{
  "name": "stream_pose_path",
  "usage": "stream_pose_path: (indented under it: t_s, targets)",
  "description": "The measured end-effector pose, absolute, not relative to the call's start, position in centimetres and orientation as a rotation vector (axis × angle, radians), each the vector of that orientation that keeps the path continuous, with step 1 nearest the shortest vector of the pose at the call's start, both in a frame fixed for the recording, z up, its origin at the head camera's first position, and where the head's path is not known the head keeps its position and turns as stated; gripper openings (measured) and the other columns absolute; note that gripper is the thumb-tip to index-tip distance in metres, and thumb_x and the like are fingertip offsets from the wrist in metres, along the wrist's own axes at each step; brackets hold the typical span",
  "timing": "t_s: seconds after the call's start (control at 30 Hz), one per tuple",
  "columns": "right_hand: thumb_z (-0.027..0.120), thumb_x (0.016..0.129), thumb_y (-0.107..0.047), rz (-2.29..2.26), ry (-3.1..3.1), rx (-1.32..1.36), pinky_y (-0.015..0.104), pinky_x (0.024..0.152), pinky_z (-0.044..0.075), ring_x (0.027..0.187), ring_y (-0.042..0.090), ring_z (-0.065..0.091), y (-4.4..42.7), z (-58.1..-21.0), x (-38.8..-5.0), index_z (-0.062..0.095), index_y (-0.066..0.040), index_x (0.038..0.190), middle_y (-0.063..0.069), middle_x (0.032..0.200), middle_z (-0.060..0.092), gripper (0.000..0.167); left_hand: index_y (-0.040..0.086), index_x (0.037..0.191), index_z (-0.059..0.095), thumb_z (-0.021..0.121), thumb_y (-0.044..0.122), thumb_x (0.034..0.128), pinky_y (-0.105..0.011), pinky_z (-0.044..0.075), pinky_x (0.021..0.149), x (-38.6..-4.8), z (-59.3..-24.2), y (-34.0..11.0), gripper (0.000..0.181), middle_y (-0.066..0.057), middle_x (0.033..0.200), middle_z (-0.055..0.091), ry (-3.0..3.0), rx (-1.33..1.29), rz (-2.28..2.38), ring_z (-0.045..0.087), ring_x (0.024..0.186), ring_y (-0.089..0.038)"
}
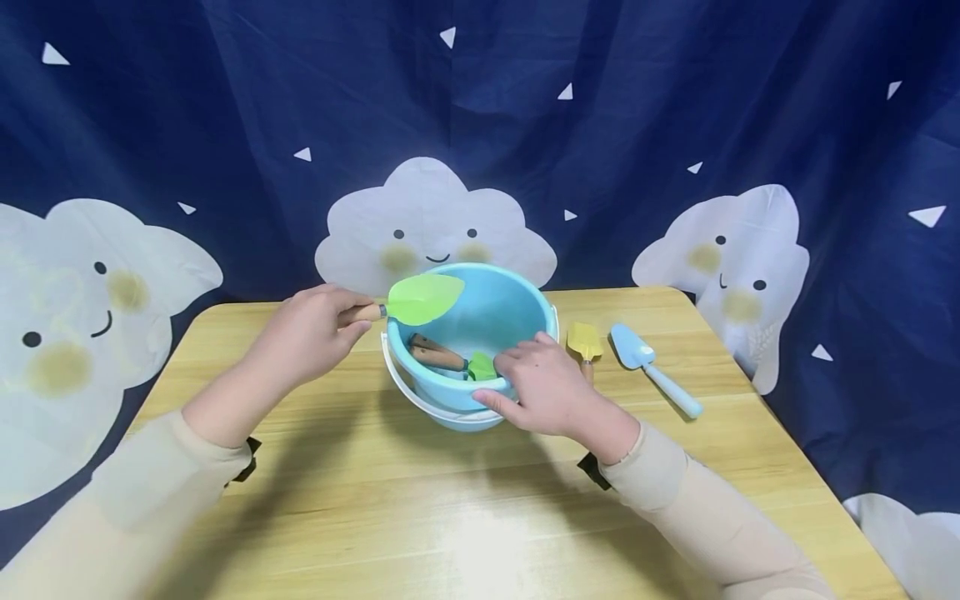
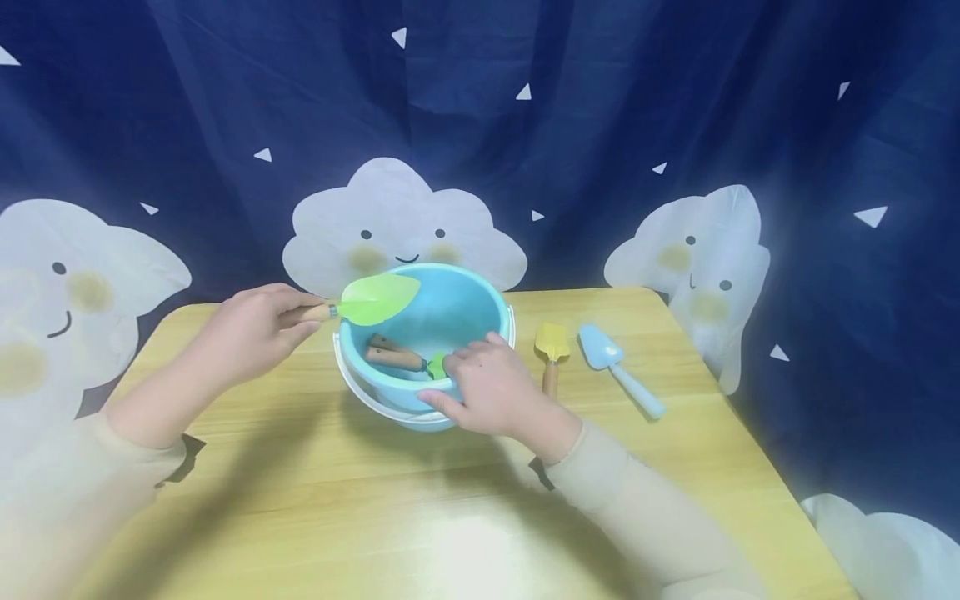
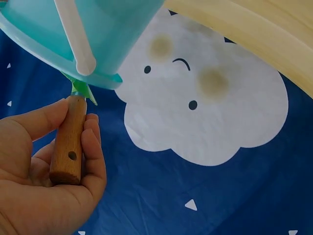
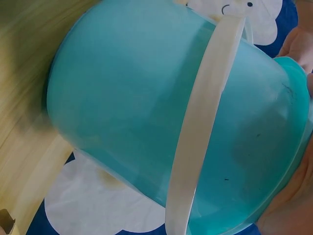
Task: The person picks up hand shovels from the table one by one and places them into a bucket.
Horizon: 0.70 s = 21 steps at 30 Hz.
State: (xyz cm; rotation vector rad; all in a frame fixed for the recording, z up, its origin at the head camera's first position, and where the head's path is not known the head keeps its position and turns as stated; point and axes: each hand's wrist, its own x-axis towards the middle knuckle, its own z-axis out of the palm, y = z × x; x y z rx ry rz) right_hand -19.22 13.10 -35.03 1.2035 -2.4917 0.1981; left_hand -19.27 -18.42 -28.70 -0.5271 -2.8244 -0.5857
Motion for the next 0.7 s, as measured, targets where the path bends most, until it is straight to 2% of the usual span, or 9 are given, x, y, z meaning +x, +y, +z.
stream_pose_path:
  t_s: [0.13,0.33,0.7]
  targets:
    - [0.027,0.099,-0.069,0.190,-2.494,1.204,0.033,0.064,0.028,0.058,0.013,0.037,13.0,-35.1,-19.2,0.043,-0.019,0.069,-0.009,0.060,0.036,0.061,0.001,0.119,0.071,0.070,0.012,0.0921,-0.051,0.050,0.091,-19.6,-29.0,-18.0,0.029,-0.017,0.115,0.070,-2.834,-0.546,-0.592,0.065,0.107,-0.035]
    - [0.023,0.099,-0.070,0.189,-2.484,1.203,0.033,0.064,0.029,0.058,0.014,0.038,13.0,-35.0,-19.2,0.043,-0.018,0.068,-0.009,0.061,0.036,0.063,0.001,0.123,0.070,0.069,0.012,0.0927,-0.050,0.050,0.086,-20.2,-29.2,-16.9,0.032,-0.015,0.111,0.071,-2.854,-0.585,-0.587,0.066,0.101,-0.033]
    - [0.024,0.099,-0.069,0.190,-2.478,1.207,0.033,0.065,0.030,0.060,0.014,0.039,13.0,-35.2,-19.4,0.044,-0.019,0.069,-0.009,0.061,0.037,0.062,0.005,0.117,0.074,0.065,0.009,0.0909,-0.046,0.051,0.088,-21.4,-29.8,-14.7,0.028,-0.011,0.104,0.071,-2.844,-0.669,-0.531,0.065,0.094,-0.028]
